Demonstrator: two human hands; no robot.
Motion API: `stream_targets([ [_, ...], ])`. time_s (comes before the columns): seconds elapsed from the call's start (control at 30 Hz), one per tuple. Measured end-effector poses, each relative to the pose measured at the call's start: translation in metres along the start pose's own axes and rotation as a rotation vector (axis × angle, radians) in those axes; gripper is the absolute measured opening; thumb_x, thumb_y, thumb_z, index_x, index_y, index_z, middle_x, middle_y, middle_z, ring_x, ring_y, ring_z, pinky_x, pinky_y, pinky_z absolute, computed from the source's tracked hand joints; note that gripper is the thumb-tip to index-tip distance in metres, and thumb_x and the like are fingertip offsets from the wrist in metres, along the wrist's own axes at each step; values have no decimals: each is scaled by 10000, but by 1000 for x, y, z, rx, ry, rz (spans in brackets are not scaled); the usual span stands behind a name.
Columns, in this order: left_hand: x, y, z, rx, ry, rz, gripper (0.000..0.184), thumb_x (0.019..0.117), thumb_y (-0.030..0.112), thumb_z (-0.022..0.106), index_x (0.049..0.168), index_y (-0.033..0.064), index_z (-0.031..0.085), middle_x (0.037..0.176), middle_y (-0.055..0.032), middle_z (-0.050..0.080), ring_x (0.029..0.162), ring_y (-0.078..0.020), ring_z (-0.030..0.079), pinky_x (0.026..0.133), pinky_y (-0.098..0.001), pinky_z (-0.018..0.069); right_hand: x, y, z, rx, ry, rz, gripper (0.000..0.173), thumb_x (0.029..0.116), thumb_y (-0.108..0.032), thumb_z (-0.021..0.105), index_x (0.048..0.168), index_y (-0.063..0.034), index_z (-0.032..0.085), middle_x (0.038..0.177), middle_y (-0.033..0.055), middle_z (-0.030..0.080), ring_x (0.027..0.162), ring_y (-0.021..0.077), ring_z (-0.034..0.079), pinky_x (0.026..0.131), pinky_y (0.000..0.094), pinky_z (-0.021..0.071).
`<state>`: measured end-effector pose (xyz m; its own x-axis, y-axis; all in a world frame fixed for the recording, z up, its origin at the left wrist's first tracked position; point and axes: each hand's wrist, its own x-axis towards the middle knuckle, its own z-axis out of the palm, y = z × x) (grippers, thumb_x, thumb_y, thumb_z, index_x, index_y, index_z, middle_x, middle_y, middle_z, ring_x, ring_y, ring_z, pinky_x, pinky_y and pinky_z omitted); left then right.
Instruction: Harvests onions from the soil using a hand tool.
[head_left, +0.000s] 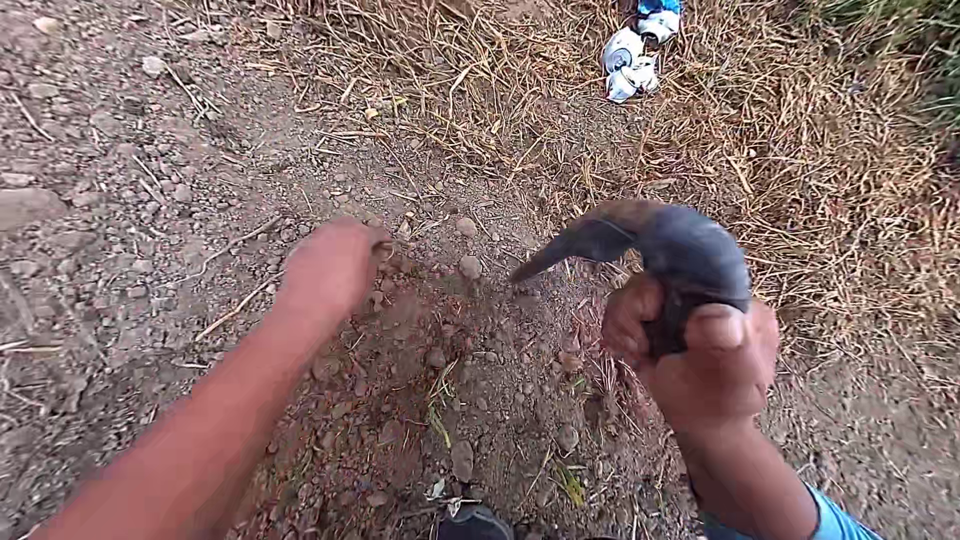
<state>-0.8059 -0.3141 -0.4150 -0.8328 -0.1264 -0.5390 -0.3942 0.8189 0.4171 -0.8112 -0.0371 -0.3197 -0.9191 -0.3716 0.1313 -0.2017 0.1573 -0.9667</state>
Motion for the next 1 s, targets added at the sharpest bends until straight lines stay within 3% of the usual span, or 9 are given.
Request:
stream_targets([
  [0.17, 24, -64, -73, -526, 400, -172, 160, 969, 56, 700, 1120, 4, 703, 1027, -168, 729, 862, -240, 739, 856, -469, 611, 70, 8, 75, 400, 4, -256, 457, 958, -647, 557, 853, -203, 572, 581, -90, 558, 466, 29, 535, 414, 224, 462],
  [0.27, 40, -63, -80, -409, 421, -205, 180, 975, 114, 710, 1131, 25, 722, 1083, -201, 726, 967, -330, 720, 924, -579, 553, 95, 92, 150, 93, -24, -197, 532, 1007, -478, 487, 883, 23, 617, 581, 0, 537, 474, 58, 506, 451, 277, 455],
  [0.33, 47, -47, -75, -308, 404, -209, 174, 967, 145, 731, 1105, 42, 754, 1109, -241, 723, 1072, -436, 675, 957, -691, 466, 101, 109, 172, -47, -67, -96, 488, 998, -373, 494, 935, 82, 661, 630, 59, 586, 520, 101, 542, 515, 323, 478],
  [0.53, 63, -8, -20, -264, 264, -288, 207, 994, 160, 666, 1140, 28, 730, 1154, -297, 686, 1124, -511, 636, 909, -739, 461, 69, 13, 95, 395, -29, -87, 437, 999, -572, 538, 884, -152, 576, 590, -81, 501, 455, 24, 479, 412, 204, 442],
  [0.63, 61, -32, -10, -366, 303, -293, 224, 1007, 184, 670, 1177, 53, 731, 1156, -258, 710, 1127, -480, 655, 958, -713, 468, 68, -20, 66, 646, -10, -261, 325, 937, -487, 667, 855, -187, 573, 625, -61, 542, 500, 58, 542, 469, 213, 489],
  [0.73, 49, -51, -34, -374, 333, -308, 220, 994, 199, 701, 1158, 59, 745, 1145, -264, 709, 1124, -485, 647, 966, -720, 447, 86, 31, 109, 426, 18, -288, 462, 981, -607, 553, 846, -166, 570, 580, -93, 559, 479, 6, 546, 423, 198, 473],
  [0.83, 47, -35, -60, -242, 319, -246, 223, 984, 205, 714, 1132, 42, 749, 1137, -276, 705, 1129, -492, 645, 964, -733, 444, 95, 112, 163, 86, -76, -63, 507, 996, -460, 490, 878, 14, 625, 583, -14, 517, 485, 62, 495, 473, 289, 453],
  [0.9, 46, -13, -59, -102, 276, -207, 223, 998, 187, 674, 1100, -2, 732, 1121, -292, 699, 1130, -499, 637, 970, -733, 419, 90, 113, 169, 61, -99, 9, 475, 998, -428, 483, 895, 14, 623, 602, -17, 519, 504, 63, 500, 500, 286, 462],
  [1.0, 52, 4, -19, 101, 149, -87, 186, 994, 63, 620, 1110, -56, 702, 1140, -310, 687, 1166, -495, 622, 1080, -689, 359, 64, 57, 126, 226, -131, -14, 515, 1018, -612, 468, 916, -118, 572, 606, -69, 493, 475, 22, 464, 427, 207, 425],
])
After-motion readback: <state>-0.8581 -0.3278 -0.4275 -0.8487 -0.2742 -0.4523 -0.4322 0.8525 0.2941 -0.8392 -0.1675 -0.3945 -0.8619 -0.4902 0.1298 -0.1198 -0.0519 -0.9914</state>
